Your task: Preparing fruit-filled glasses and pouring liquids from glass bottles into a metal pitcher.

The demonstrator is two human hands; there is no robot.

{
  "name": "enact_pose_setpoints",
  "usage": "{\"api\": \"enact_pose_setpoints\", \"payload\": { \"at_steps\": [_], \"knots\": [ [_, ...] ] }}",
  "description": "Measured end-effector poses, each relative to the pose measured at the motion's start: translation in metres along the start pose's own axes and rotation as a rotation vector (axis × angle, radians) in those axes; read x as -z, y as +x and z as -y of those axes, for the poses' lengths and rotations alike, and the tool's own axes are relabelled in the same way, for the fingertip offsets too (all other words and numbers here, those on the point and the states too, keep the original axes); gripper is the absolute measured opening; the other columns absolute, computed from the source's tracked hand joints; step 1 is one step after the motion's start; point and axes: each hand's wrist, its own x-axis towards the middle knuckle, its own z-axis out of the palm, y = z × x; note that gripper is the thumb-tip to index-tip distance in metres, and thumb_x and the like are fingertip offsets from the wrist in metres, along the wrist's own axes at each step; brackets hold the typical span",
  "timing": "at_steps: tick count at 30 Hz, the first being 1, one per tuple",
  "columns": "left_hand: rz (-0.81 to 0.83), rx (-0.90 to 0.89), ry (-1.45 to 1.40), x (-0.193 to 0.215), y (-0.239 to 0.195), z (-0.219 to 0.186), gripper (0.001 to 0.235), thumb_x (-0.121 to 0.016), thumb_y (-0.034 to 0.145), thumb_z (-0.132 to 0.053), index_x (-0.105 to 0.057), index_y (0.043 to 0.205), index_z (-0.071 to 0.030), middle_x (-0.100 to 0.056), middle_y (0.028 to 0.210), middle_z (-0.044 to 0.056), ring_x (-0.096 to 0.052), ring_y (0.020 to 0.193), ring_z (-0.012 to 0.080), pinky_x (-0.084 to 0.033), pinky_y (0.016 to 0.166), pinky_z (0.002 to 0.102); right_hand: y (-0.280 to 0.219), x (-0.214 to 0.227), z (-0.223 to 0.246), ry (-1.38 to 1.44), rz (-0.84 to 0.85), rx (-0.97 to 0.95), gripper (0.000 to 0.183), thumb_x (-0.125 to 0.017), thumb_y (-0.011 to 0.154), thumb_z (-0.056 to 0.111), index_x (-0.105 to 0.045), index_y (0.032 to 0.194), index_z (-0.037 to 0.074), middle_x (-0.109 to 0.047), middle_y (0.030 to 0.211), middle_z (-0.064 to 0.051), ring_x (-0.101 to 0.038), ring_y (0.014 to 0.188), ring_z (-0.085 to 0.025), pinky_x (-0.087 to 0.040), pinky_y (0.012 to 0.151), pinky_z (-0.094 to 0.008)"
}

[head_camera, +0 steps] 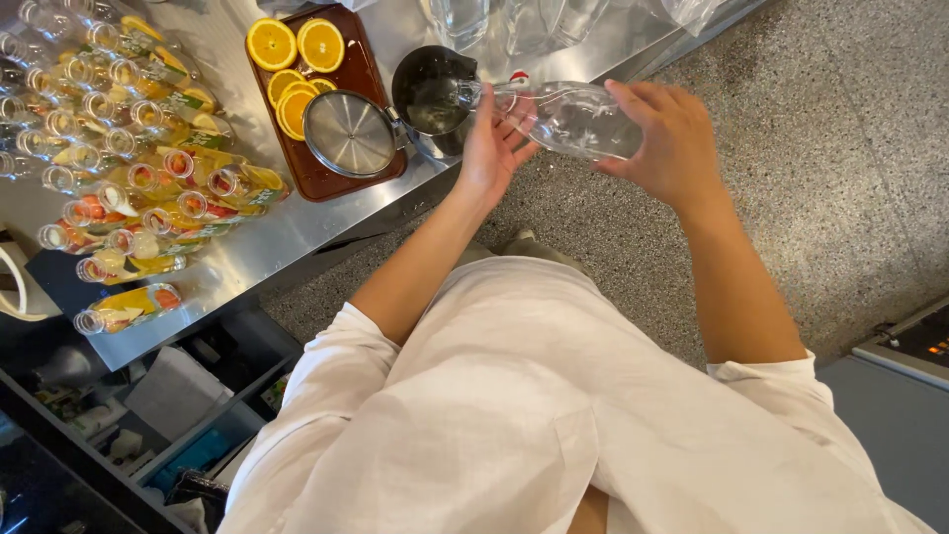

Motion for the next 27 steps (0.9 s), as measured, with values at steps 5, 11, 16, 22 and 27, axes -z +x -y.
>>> {"api": "enact_pose_setpoints", "payload": {
  "at_steps": [5,11,16,22,27],
  "knots": [
    [-0.054,-0.089,0.123,0.014,0.003,0.012,0.057,-0.059,0.097,-0.058,-0.057,0.129,-0.011,-0.067,0.127,0.008,-0.062,0.117,0.0205,-0.051,0.098,0.043,-0.014,-0.042,-0.015,0.24,-0.023,-0.039,0.1,-0.099,0.061,0.038,-0.059,0.148,0.01,-0.067,0.133,-0.012,-0.063,0.118,-0.033,-0.049,0.103,-0.046],
    [-0.061,-0.227,0.446,-0.002,-0.009,0.002,0.055,-0.066,0.098,-0.035,-0.056,0.142,-0.004,-0.061,0.139,0.006,-0.054,0.122,0.0147,-0.044,0.101,0.036,-0.009,-0.077,-0.008,0.608,0.008,-0.218,0.093,-0.1,0.062,0.032,-0.054,0.138,0.007,-0.065,0.133,-0.014,-0.063,0.125,-0.034,-0.05,0.105,-0.043],
    [0.076,-0.478,0.547,-0.023,0.004,0.001,0.06,-0.07,0.101,-0.02,-0.045,0.15,0.003,-0.054,0.151,0.015,-0.051,0.142,0.0209,-0.041,0.118,0.034,0.003,-0.108,-0.01,0.807,-0.099,-0.263,0.095,-0.103,0.062,0.024,-0.05,0.139,0.006,-0.064,0.132,-0.014,-0.062,0.126,-0.03,-0.049,0.107,-0.041],
    [0.074,-0.643,0.913,-0.079,0.01,-0.018,0.07,-0.076,0.096,-0.017,-0.041,0.153,0.004,-0.054,0.152,0.024,-0.05,0.145,0.0285,-0.038,0.122,0.036,0.045,-0.141,-0.022,1.072,-0.197,-0.36,0.1,-0.095,0.07,0.006,-0.034,0.15,0.006,-0.062,0.137,-0.013,-0.063,0.128,-0.022,-0.052,0.109,-0.036],
    [-0.005,-0.719,1.163,-0.098,0.013,-0.027,0.074,-0.077,0.094,-0.023,-0.041,0.156,-0.002,-0.053,0.158,0.018,-0.048,0.151,0.03,-0.036,0.125,0.037,0.065,-0.187,-0.033,1.137,-0.331,-0.254,0.095,-0.087,0.074,-0.006,-0.03,0.149,0.005,-0.053,0.144,-0.015,-0.055,0.136,-0.025,-0.046,0.115,-0.038]
  ]
}}
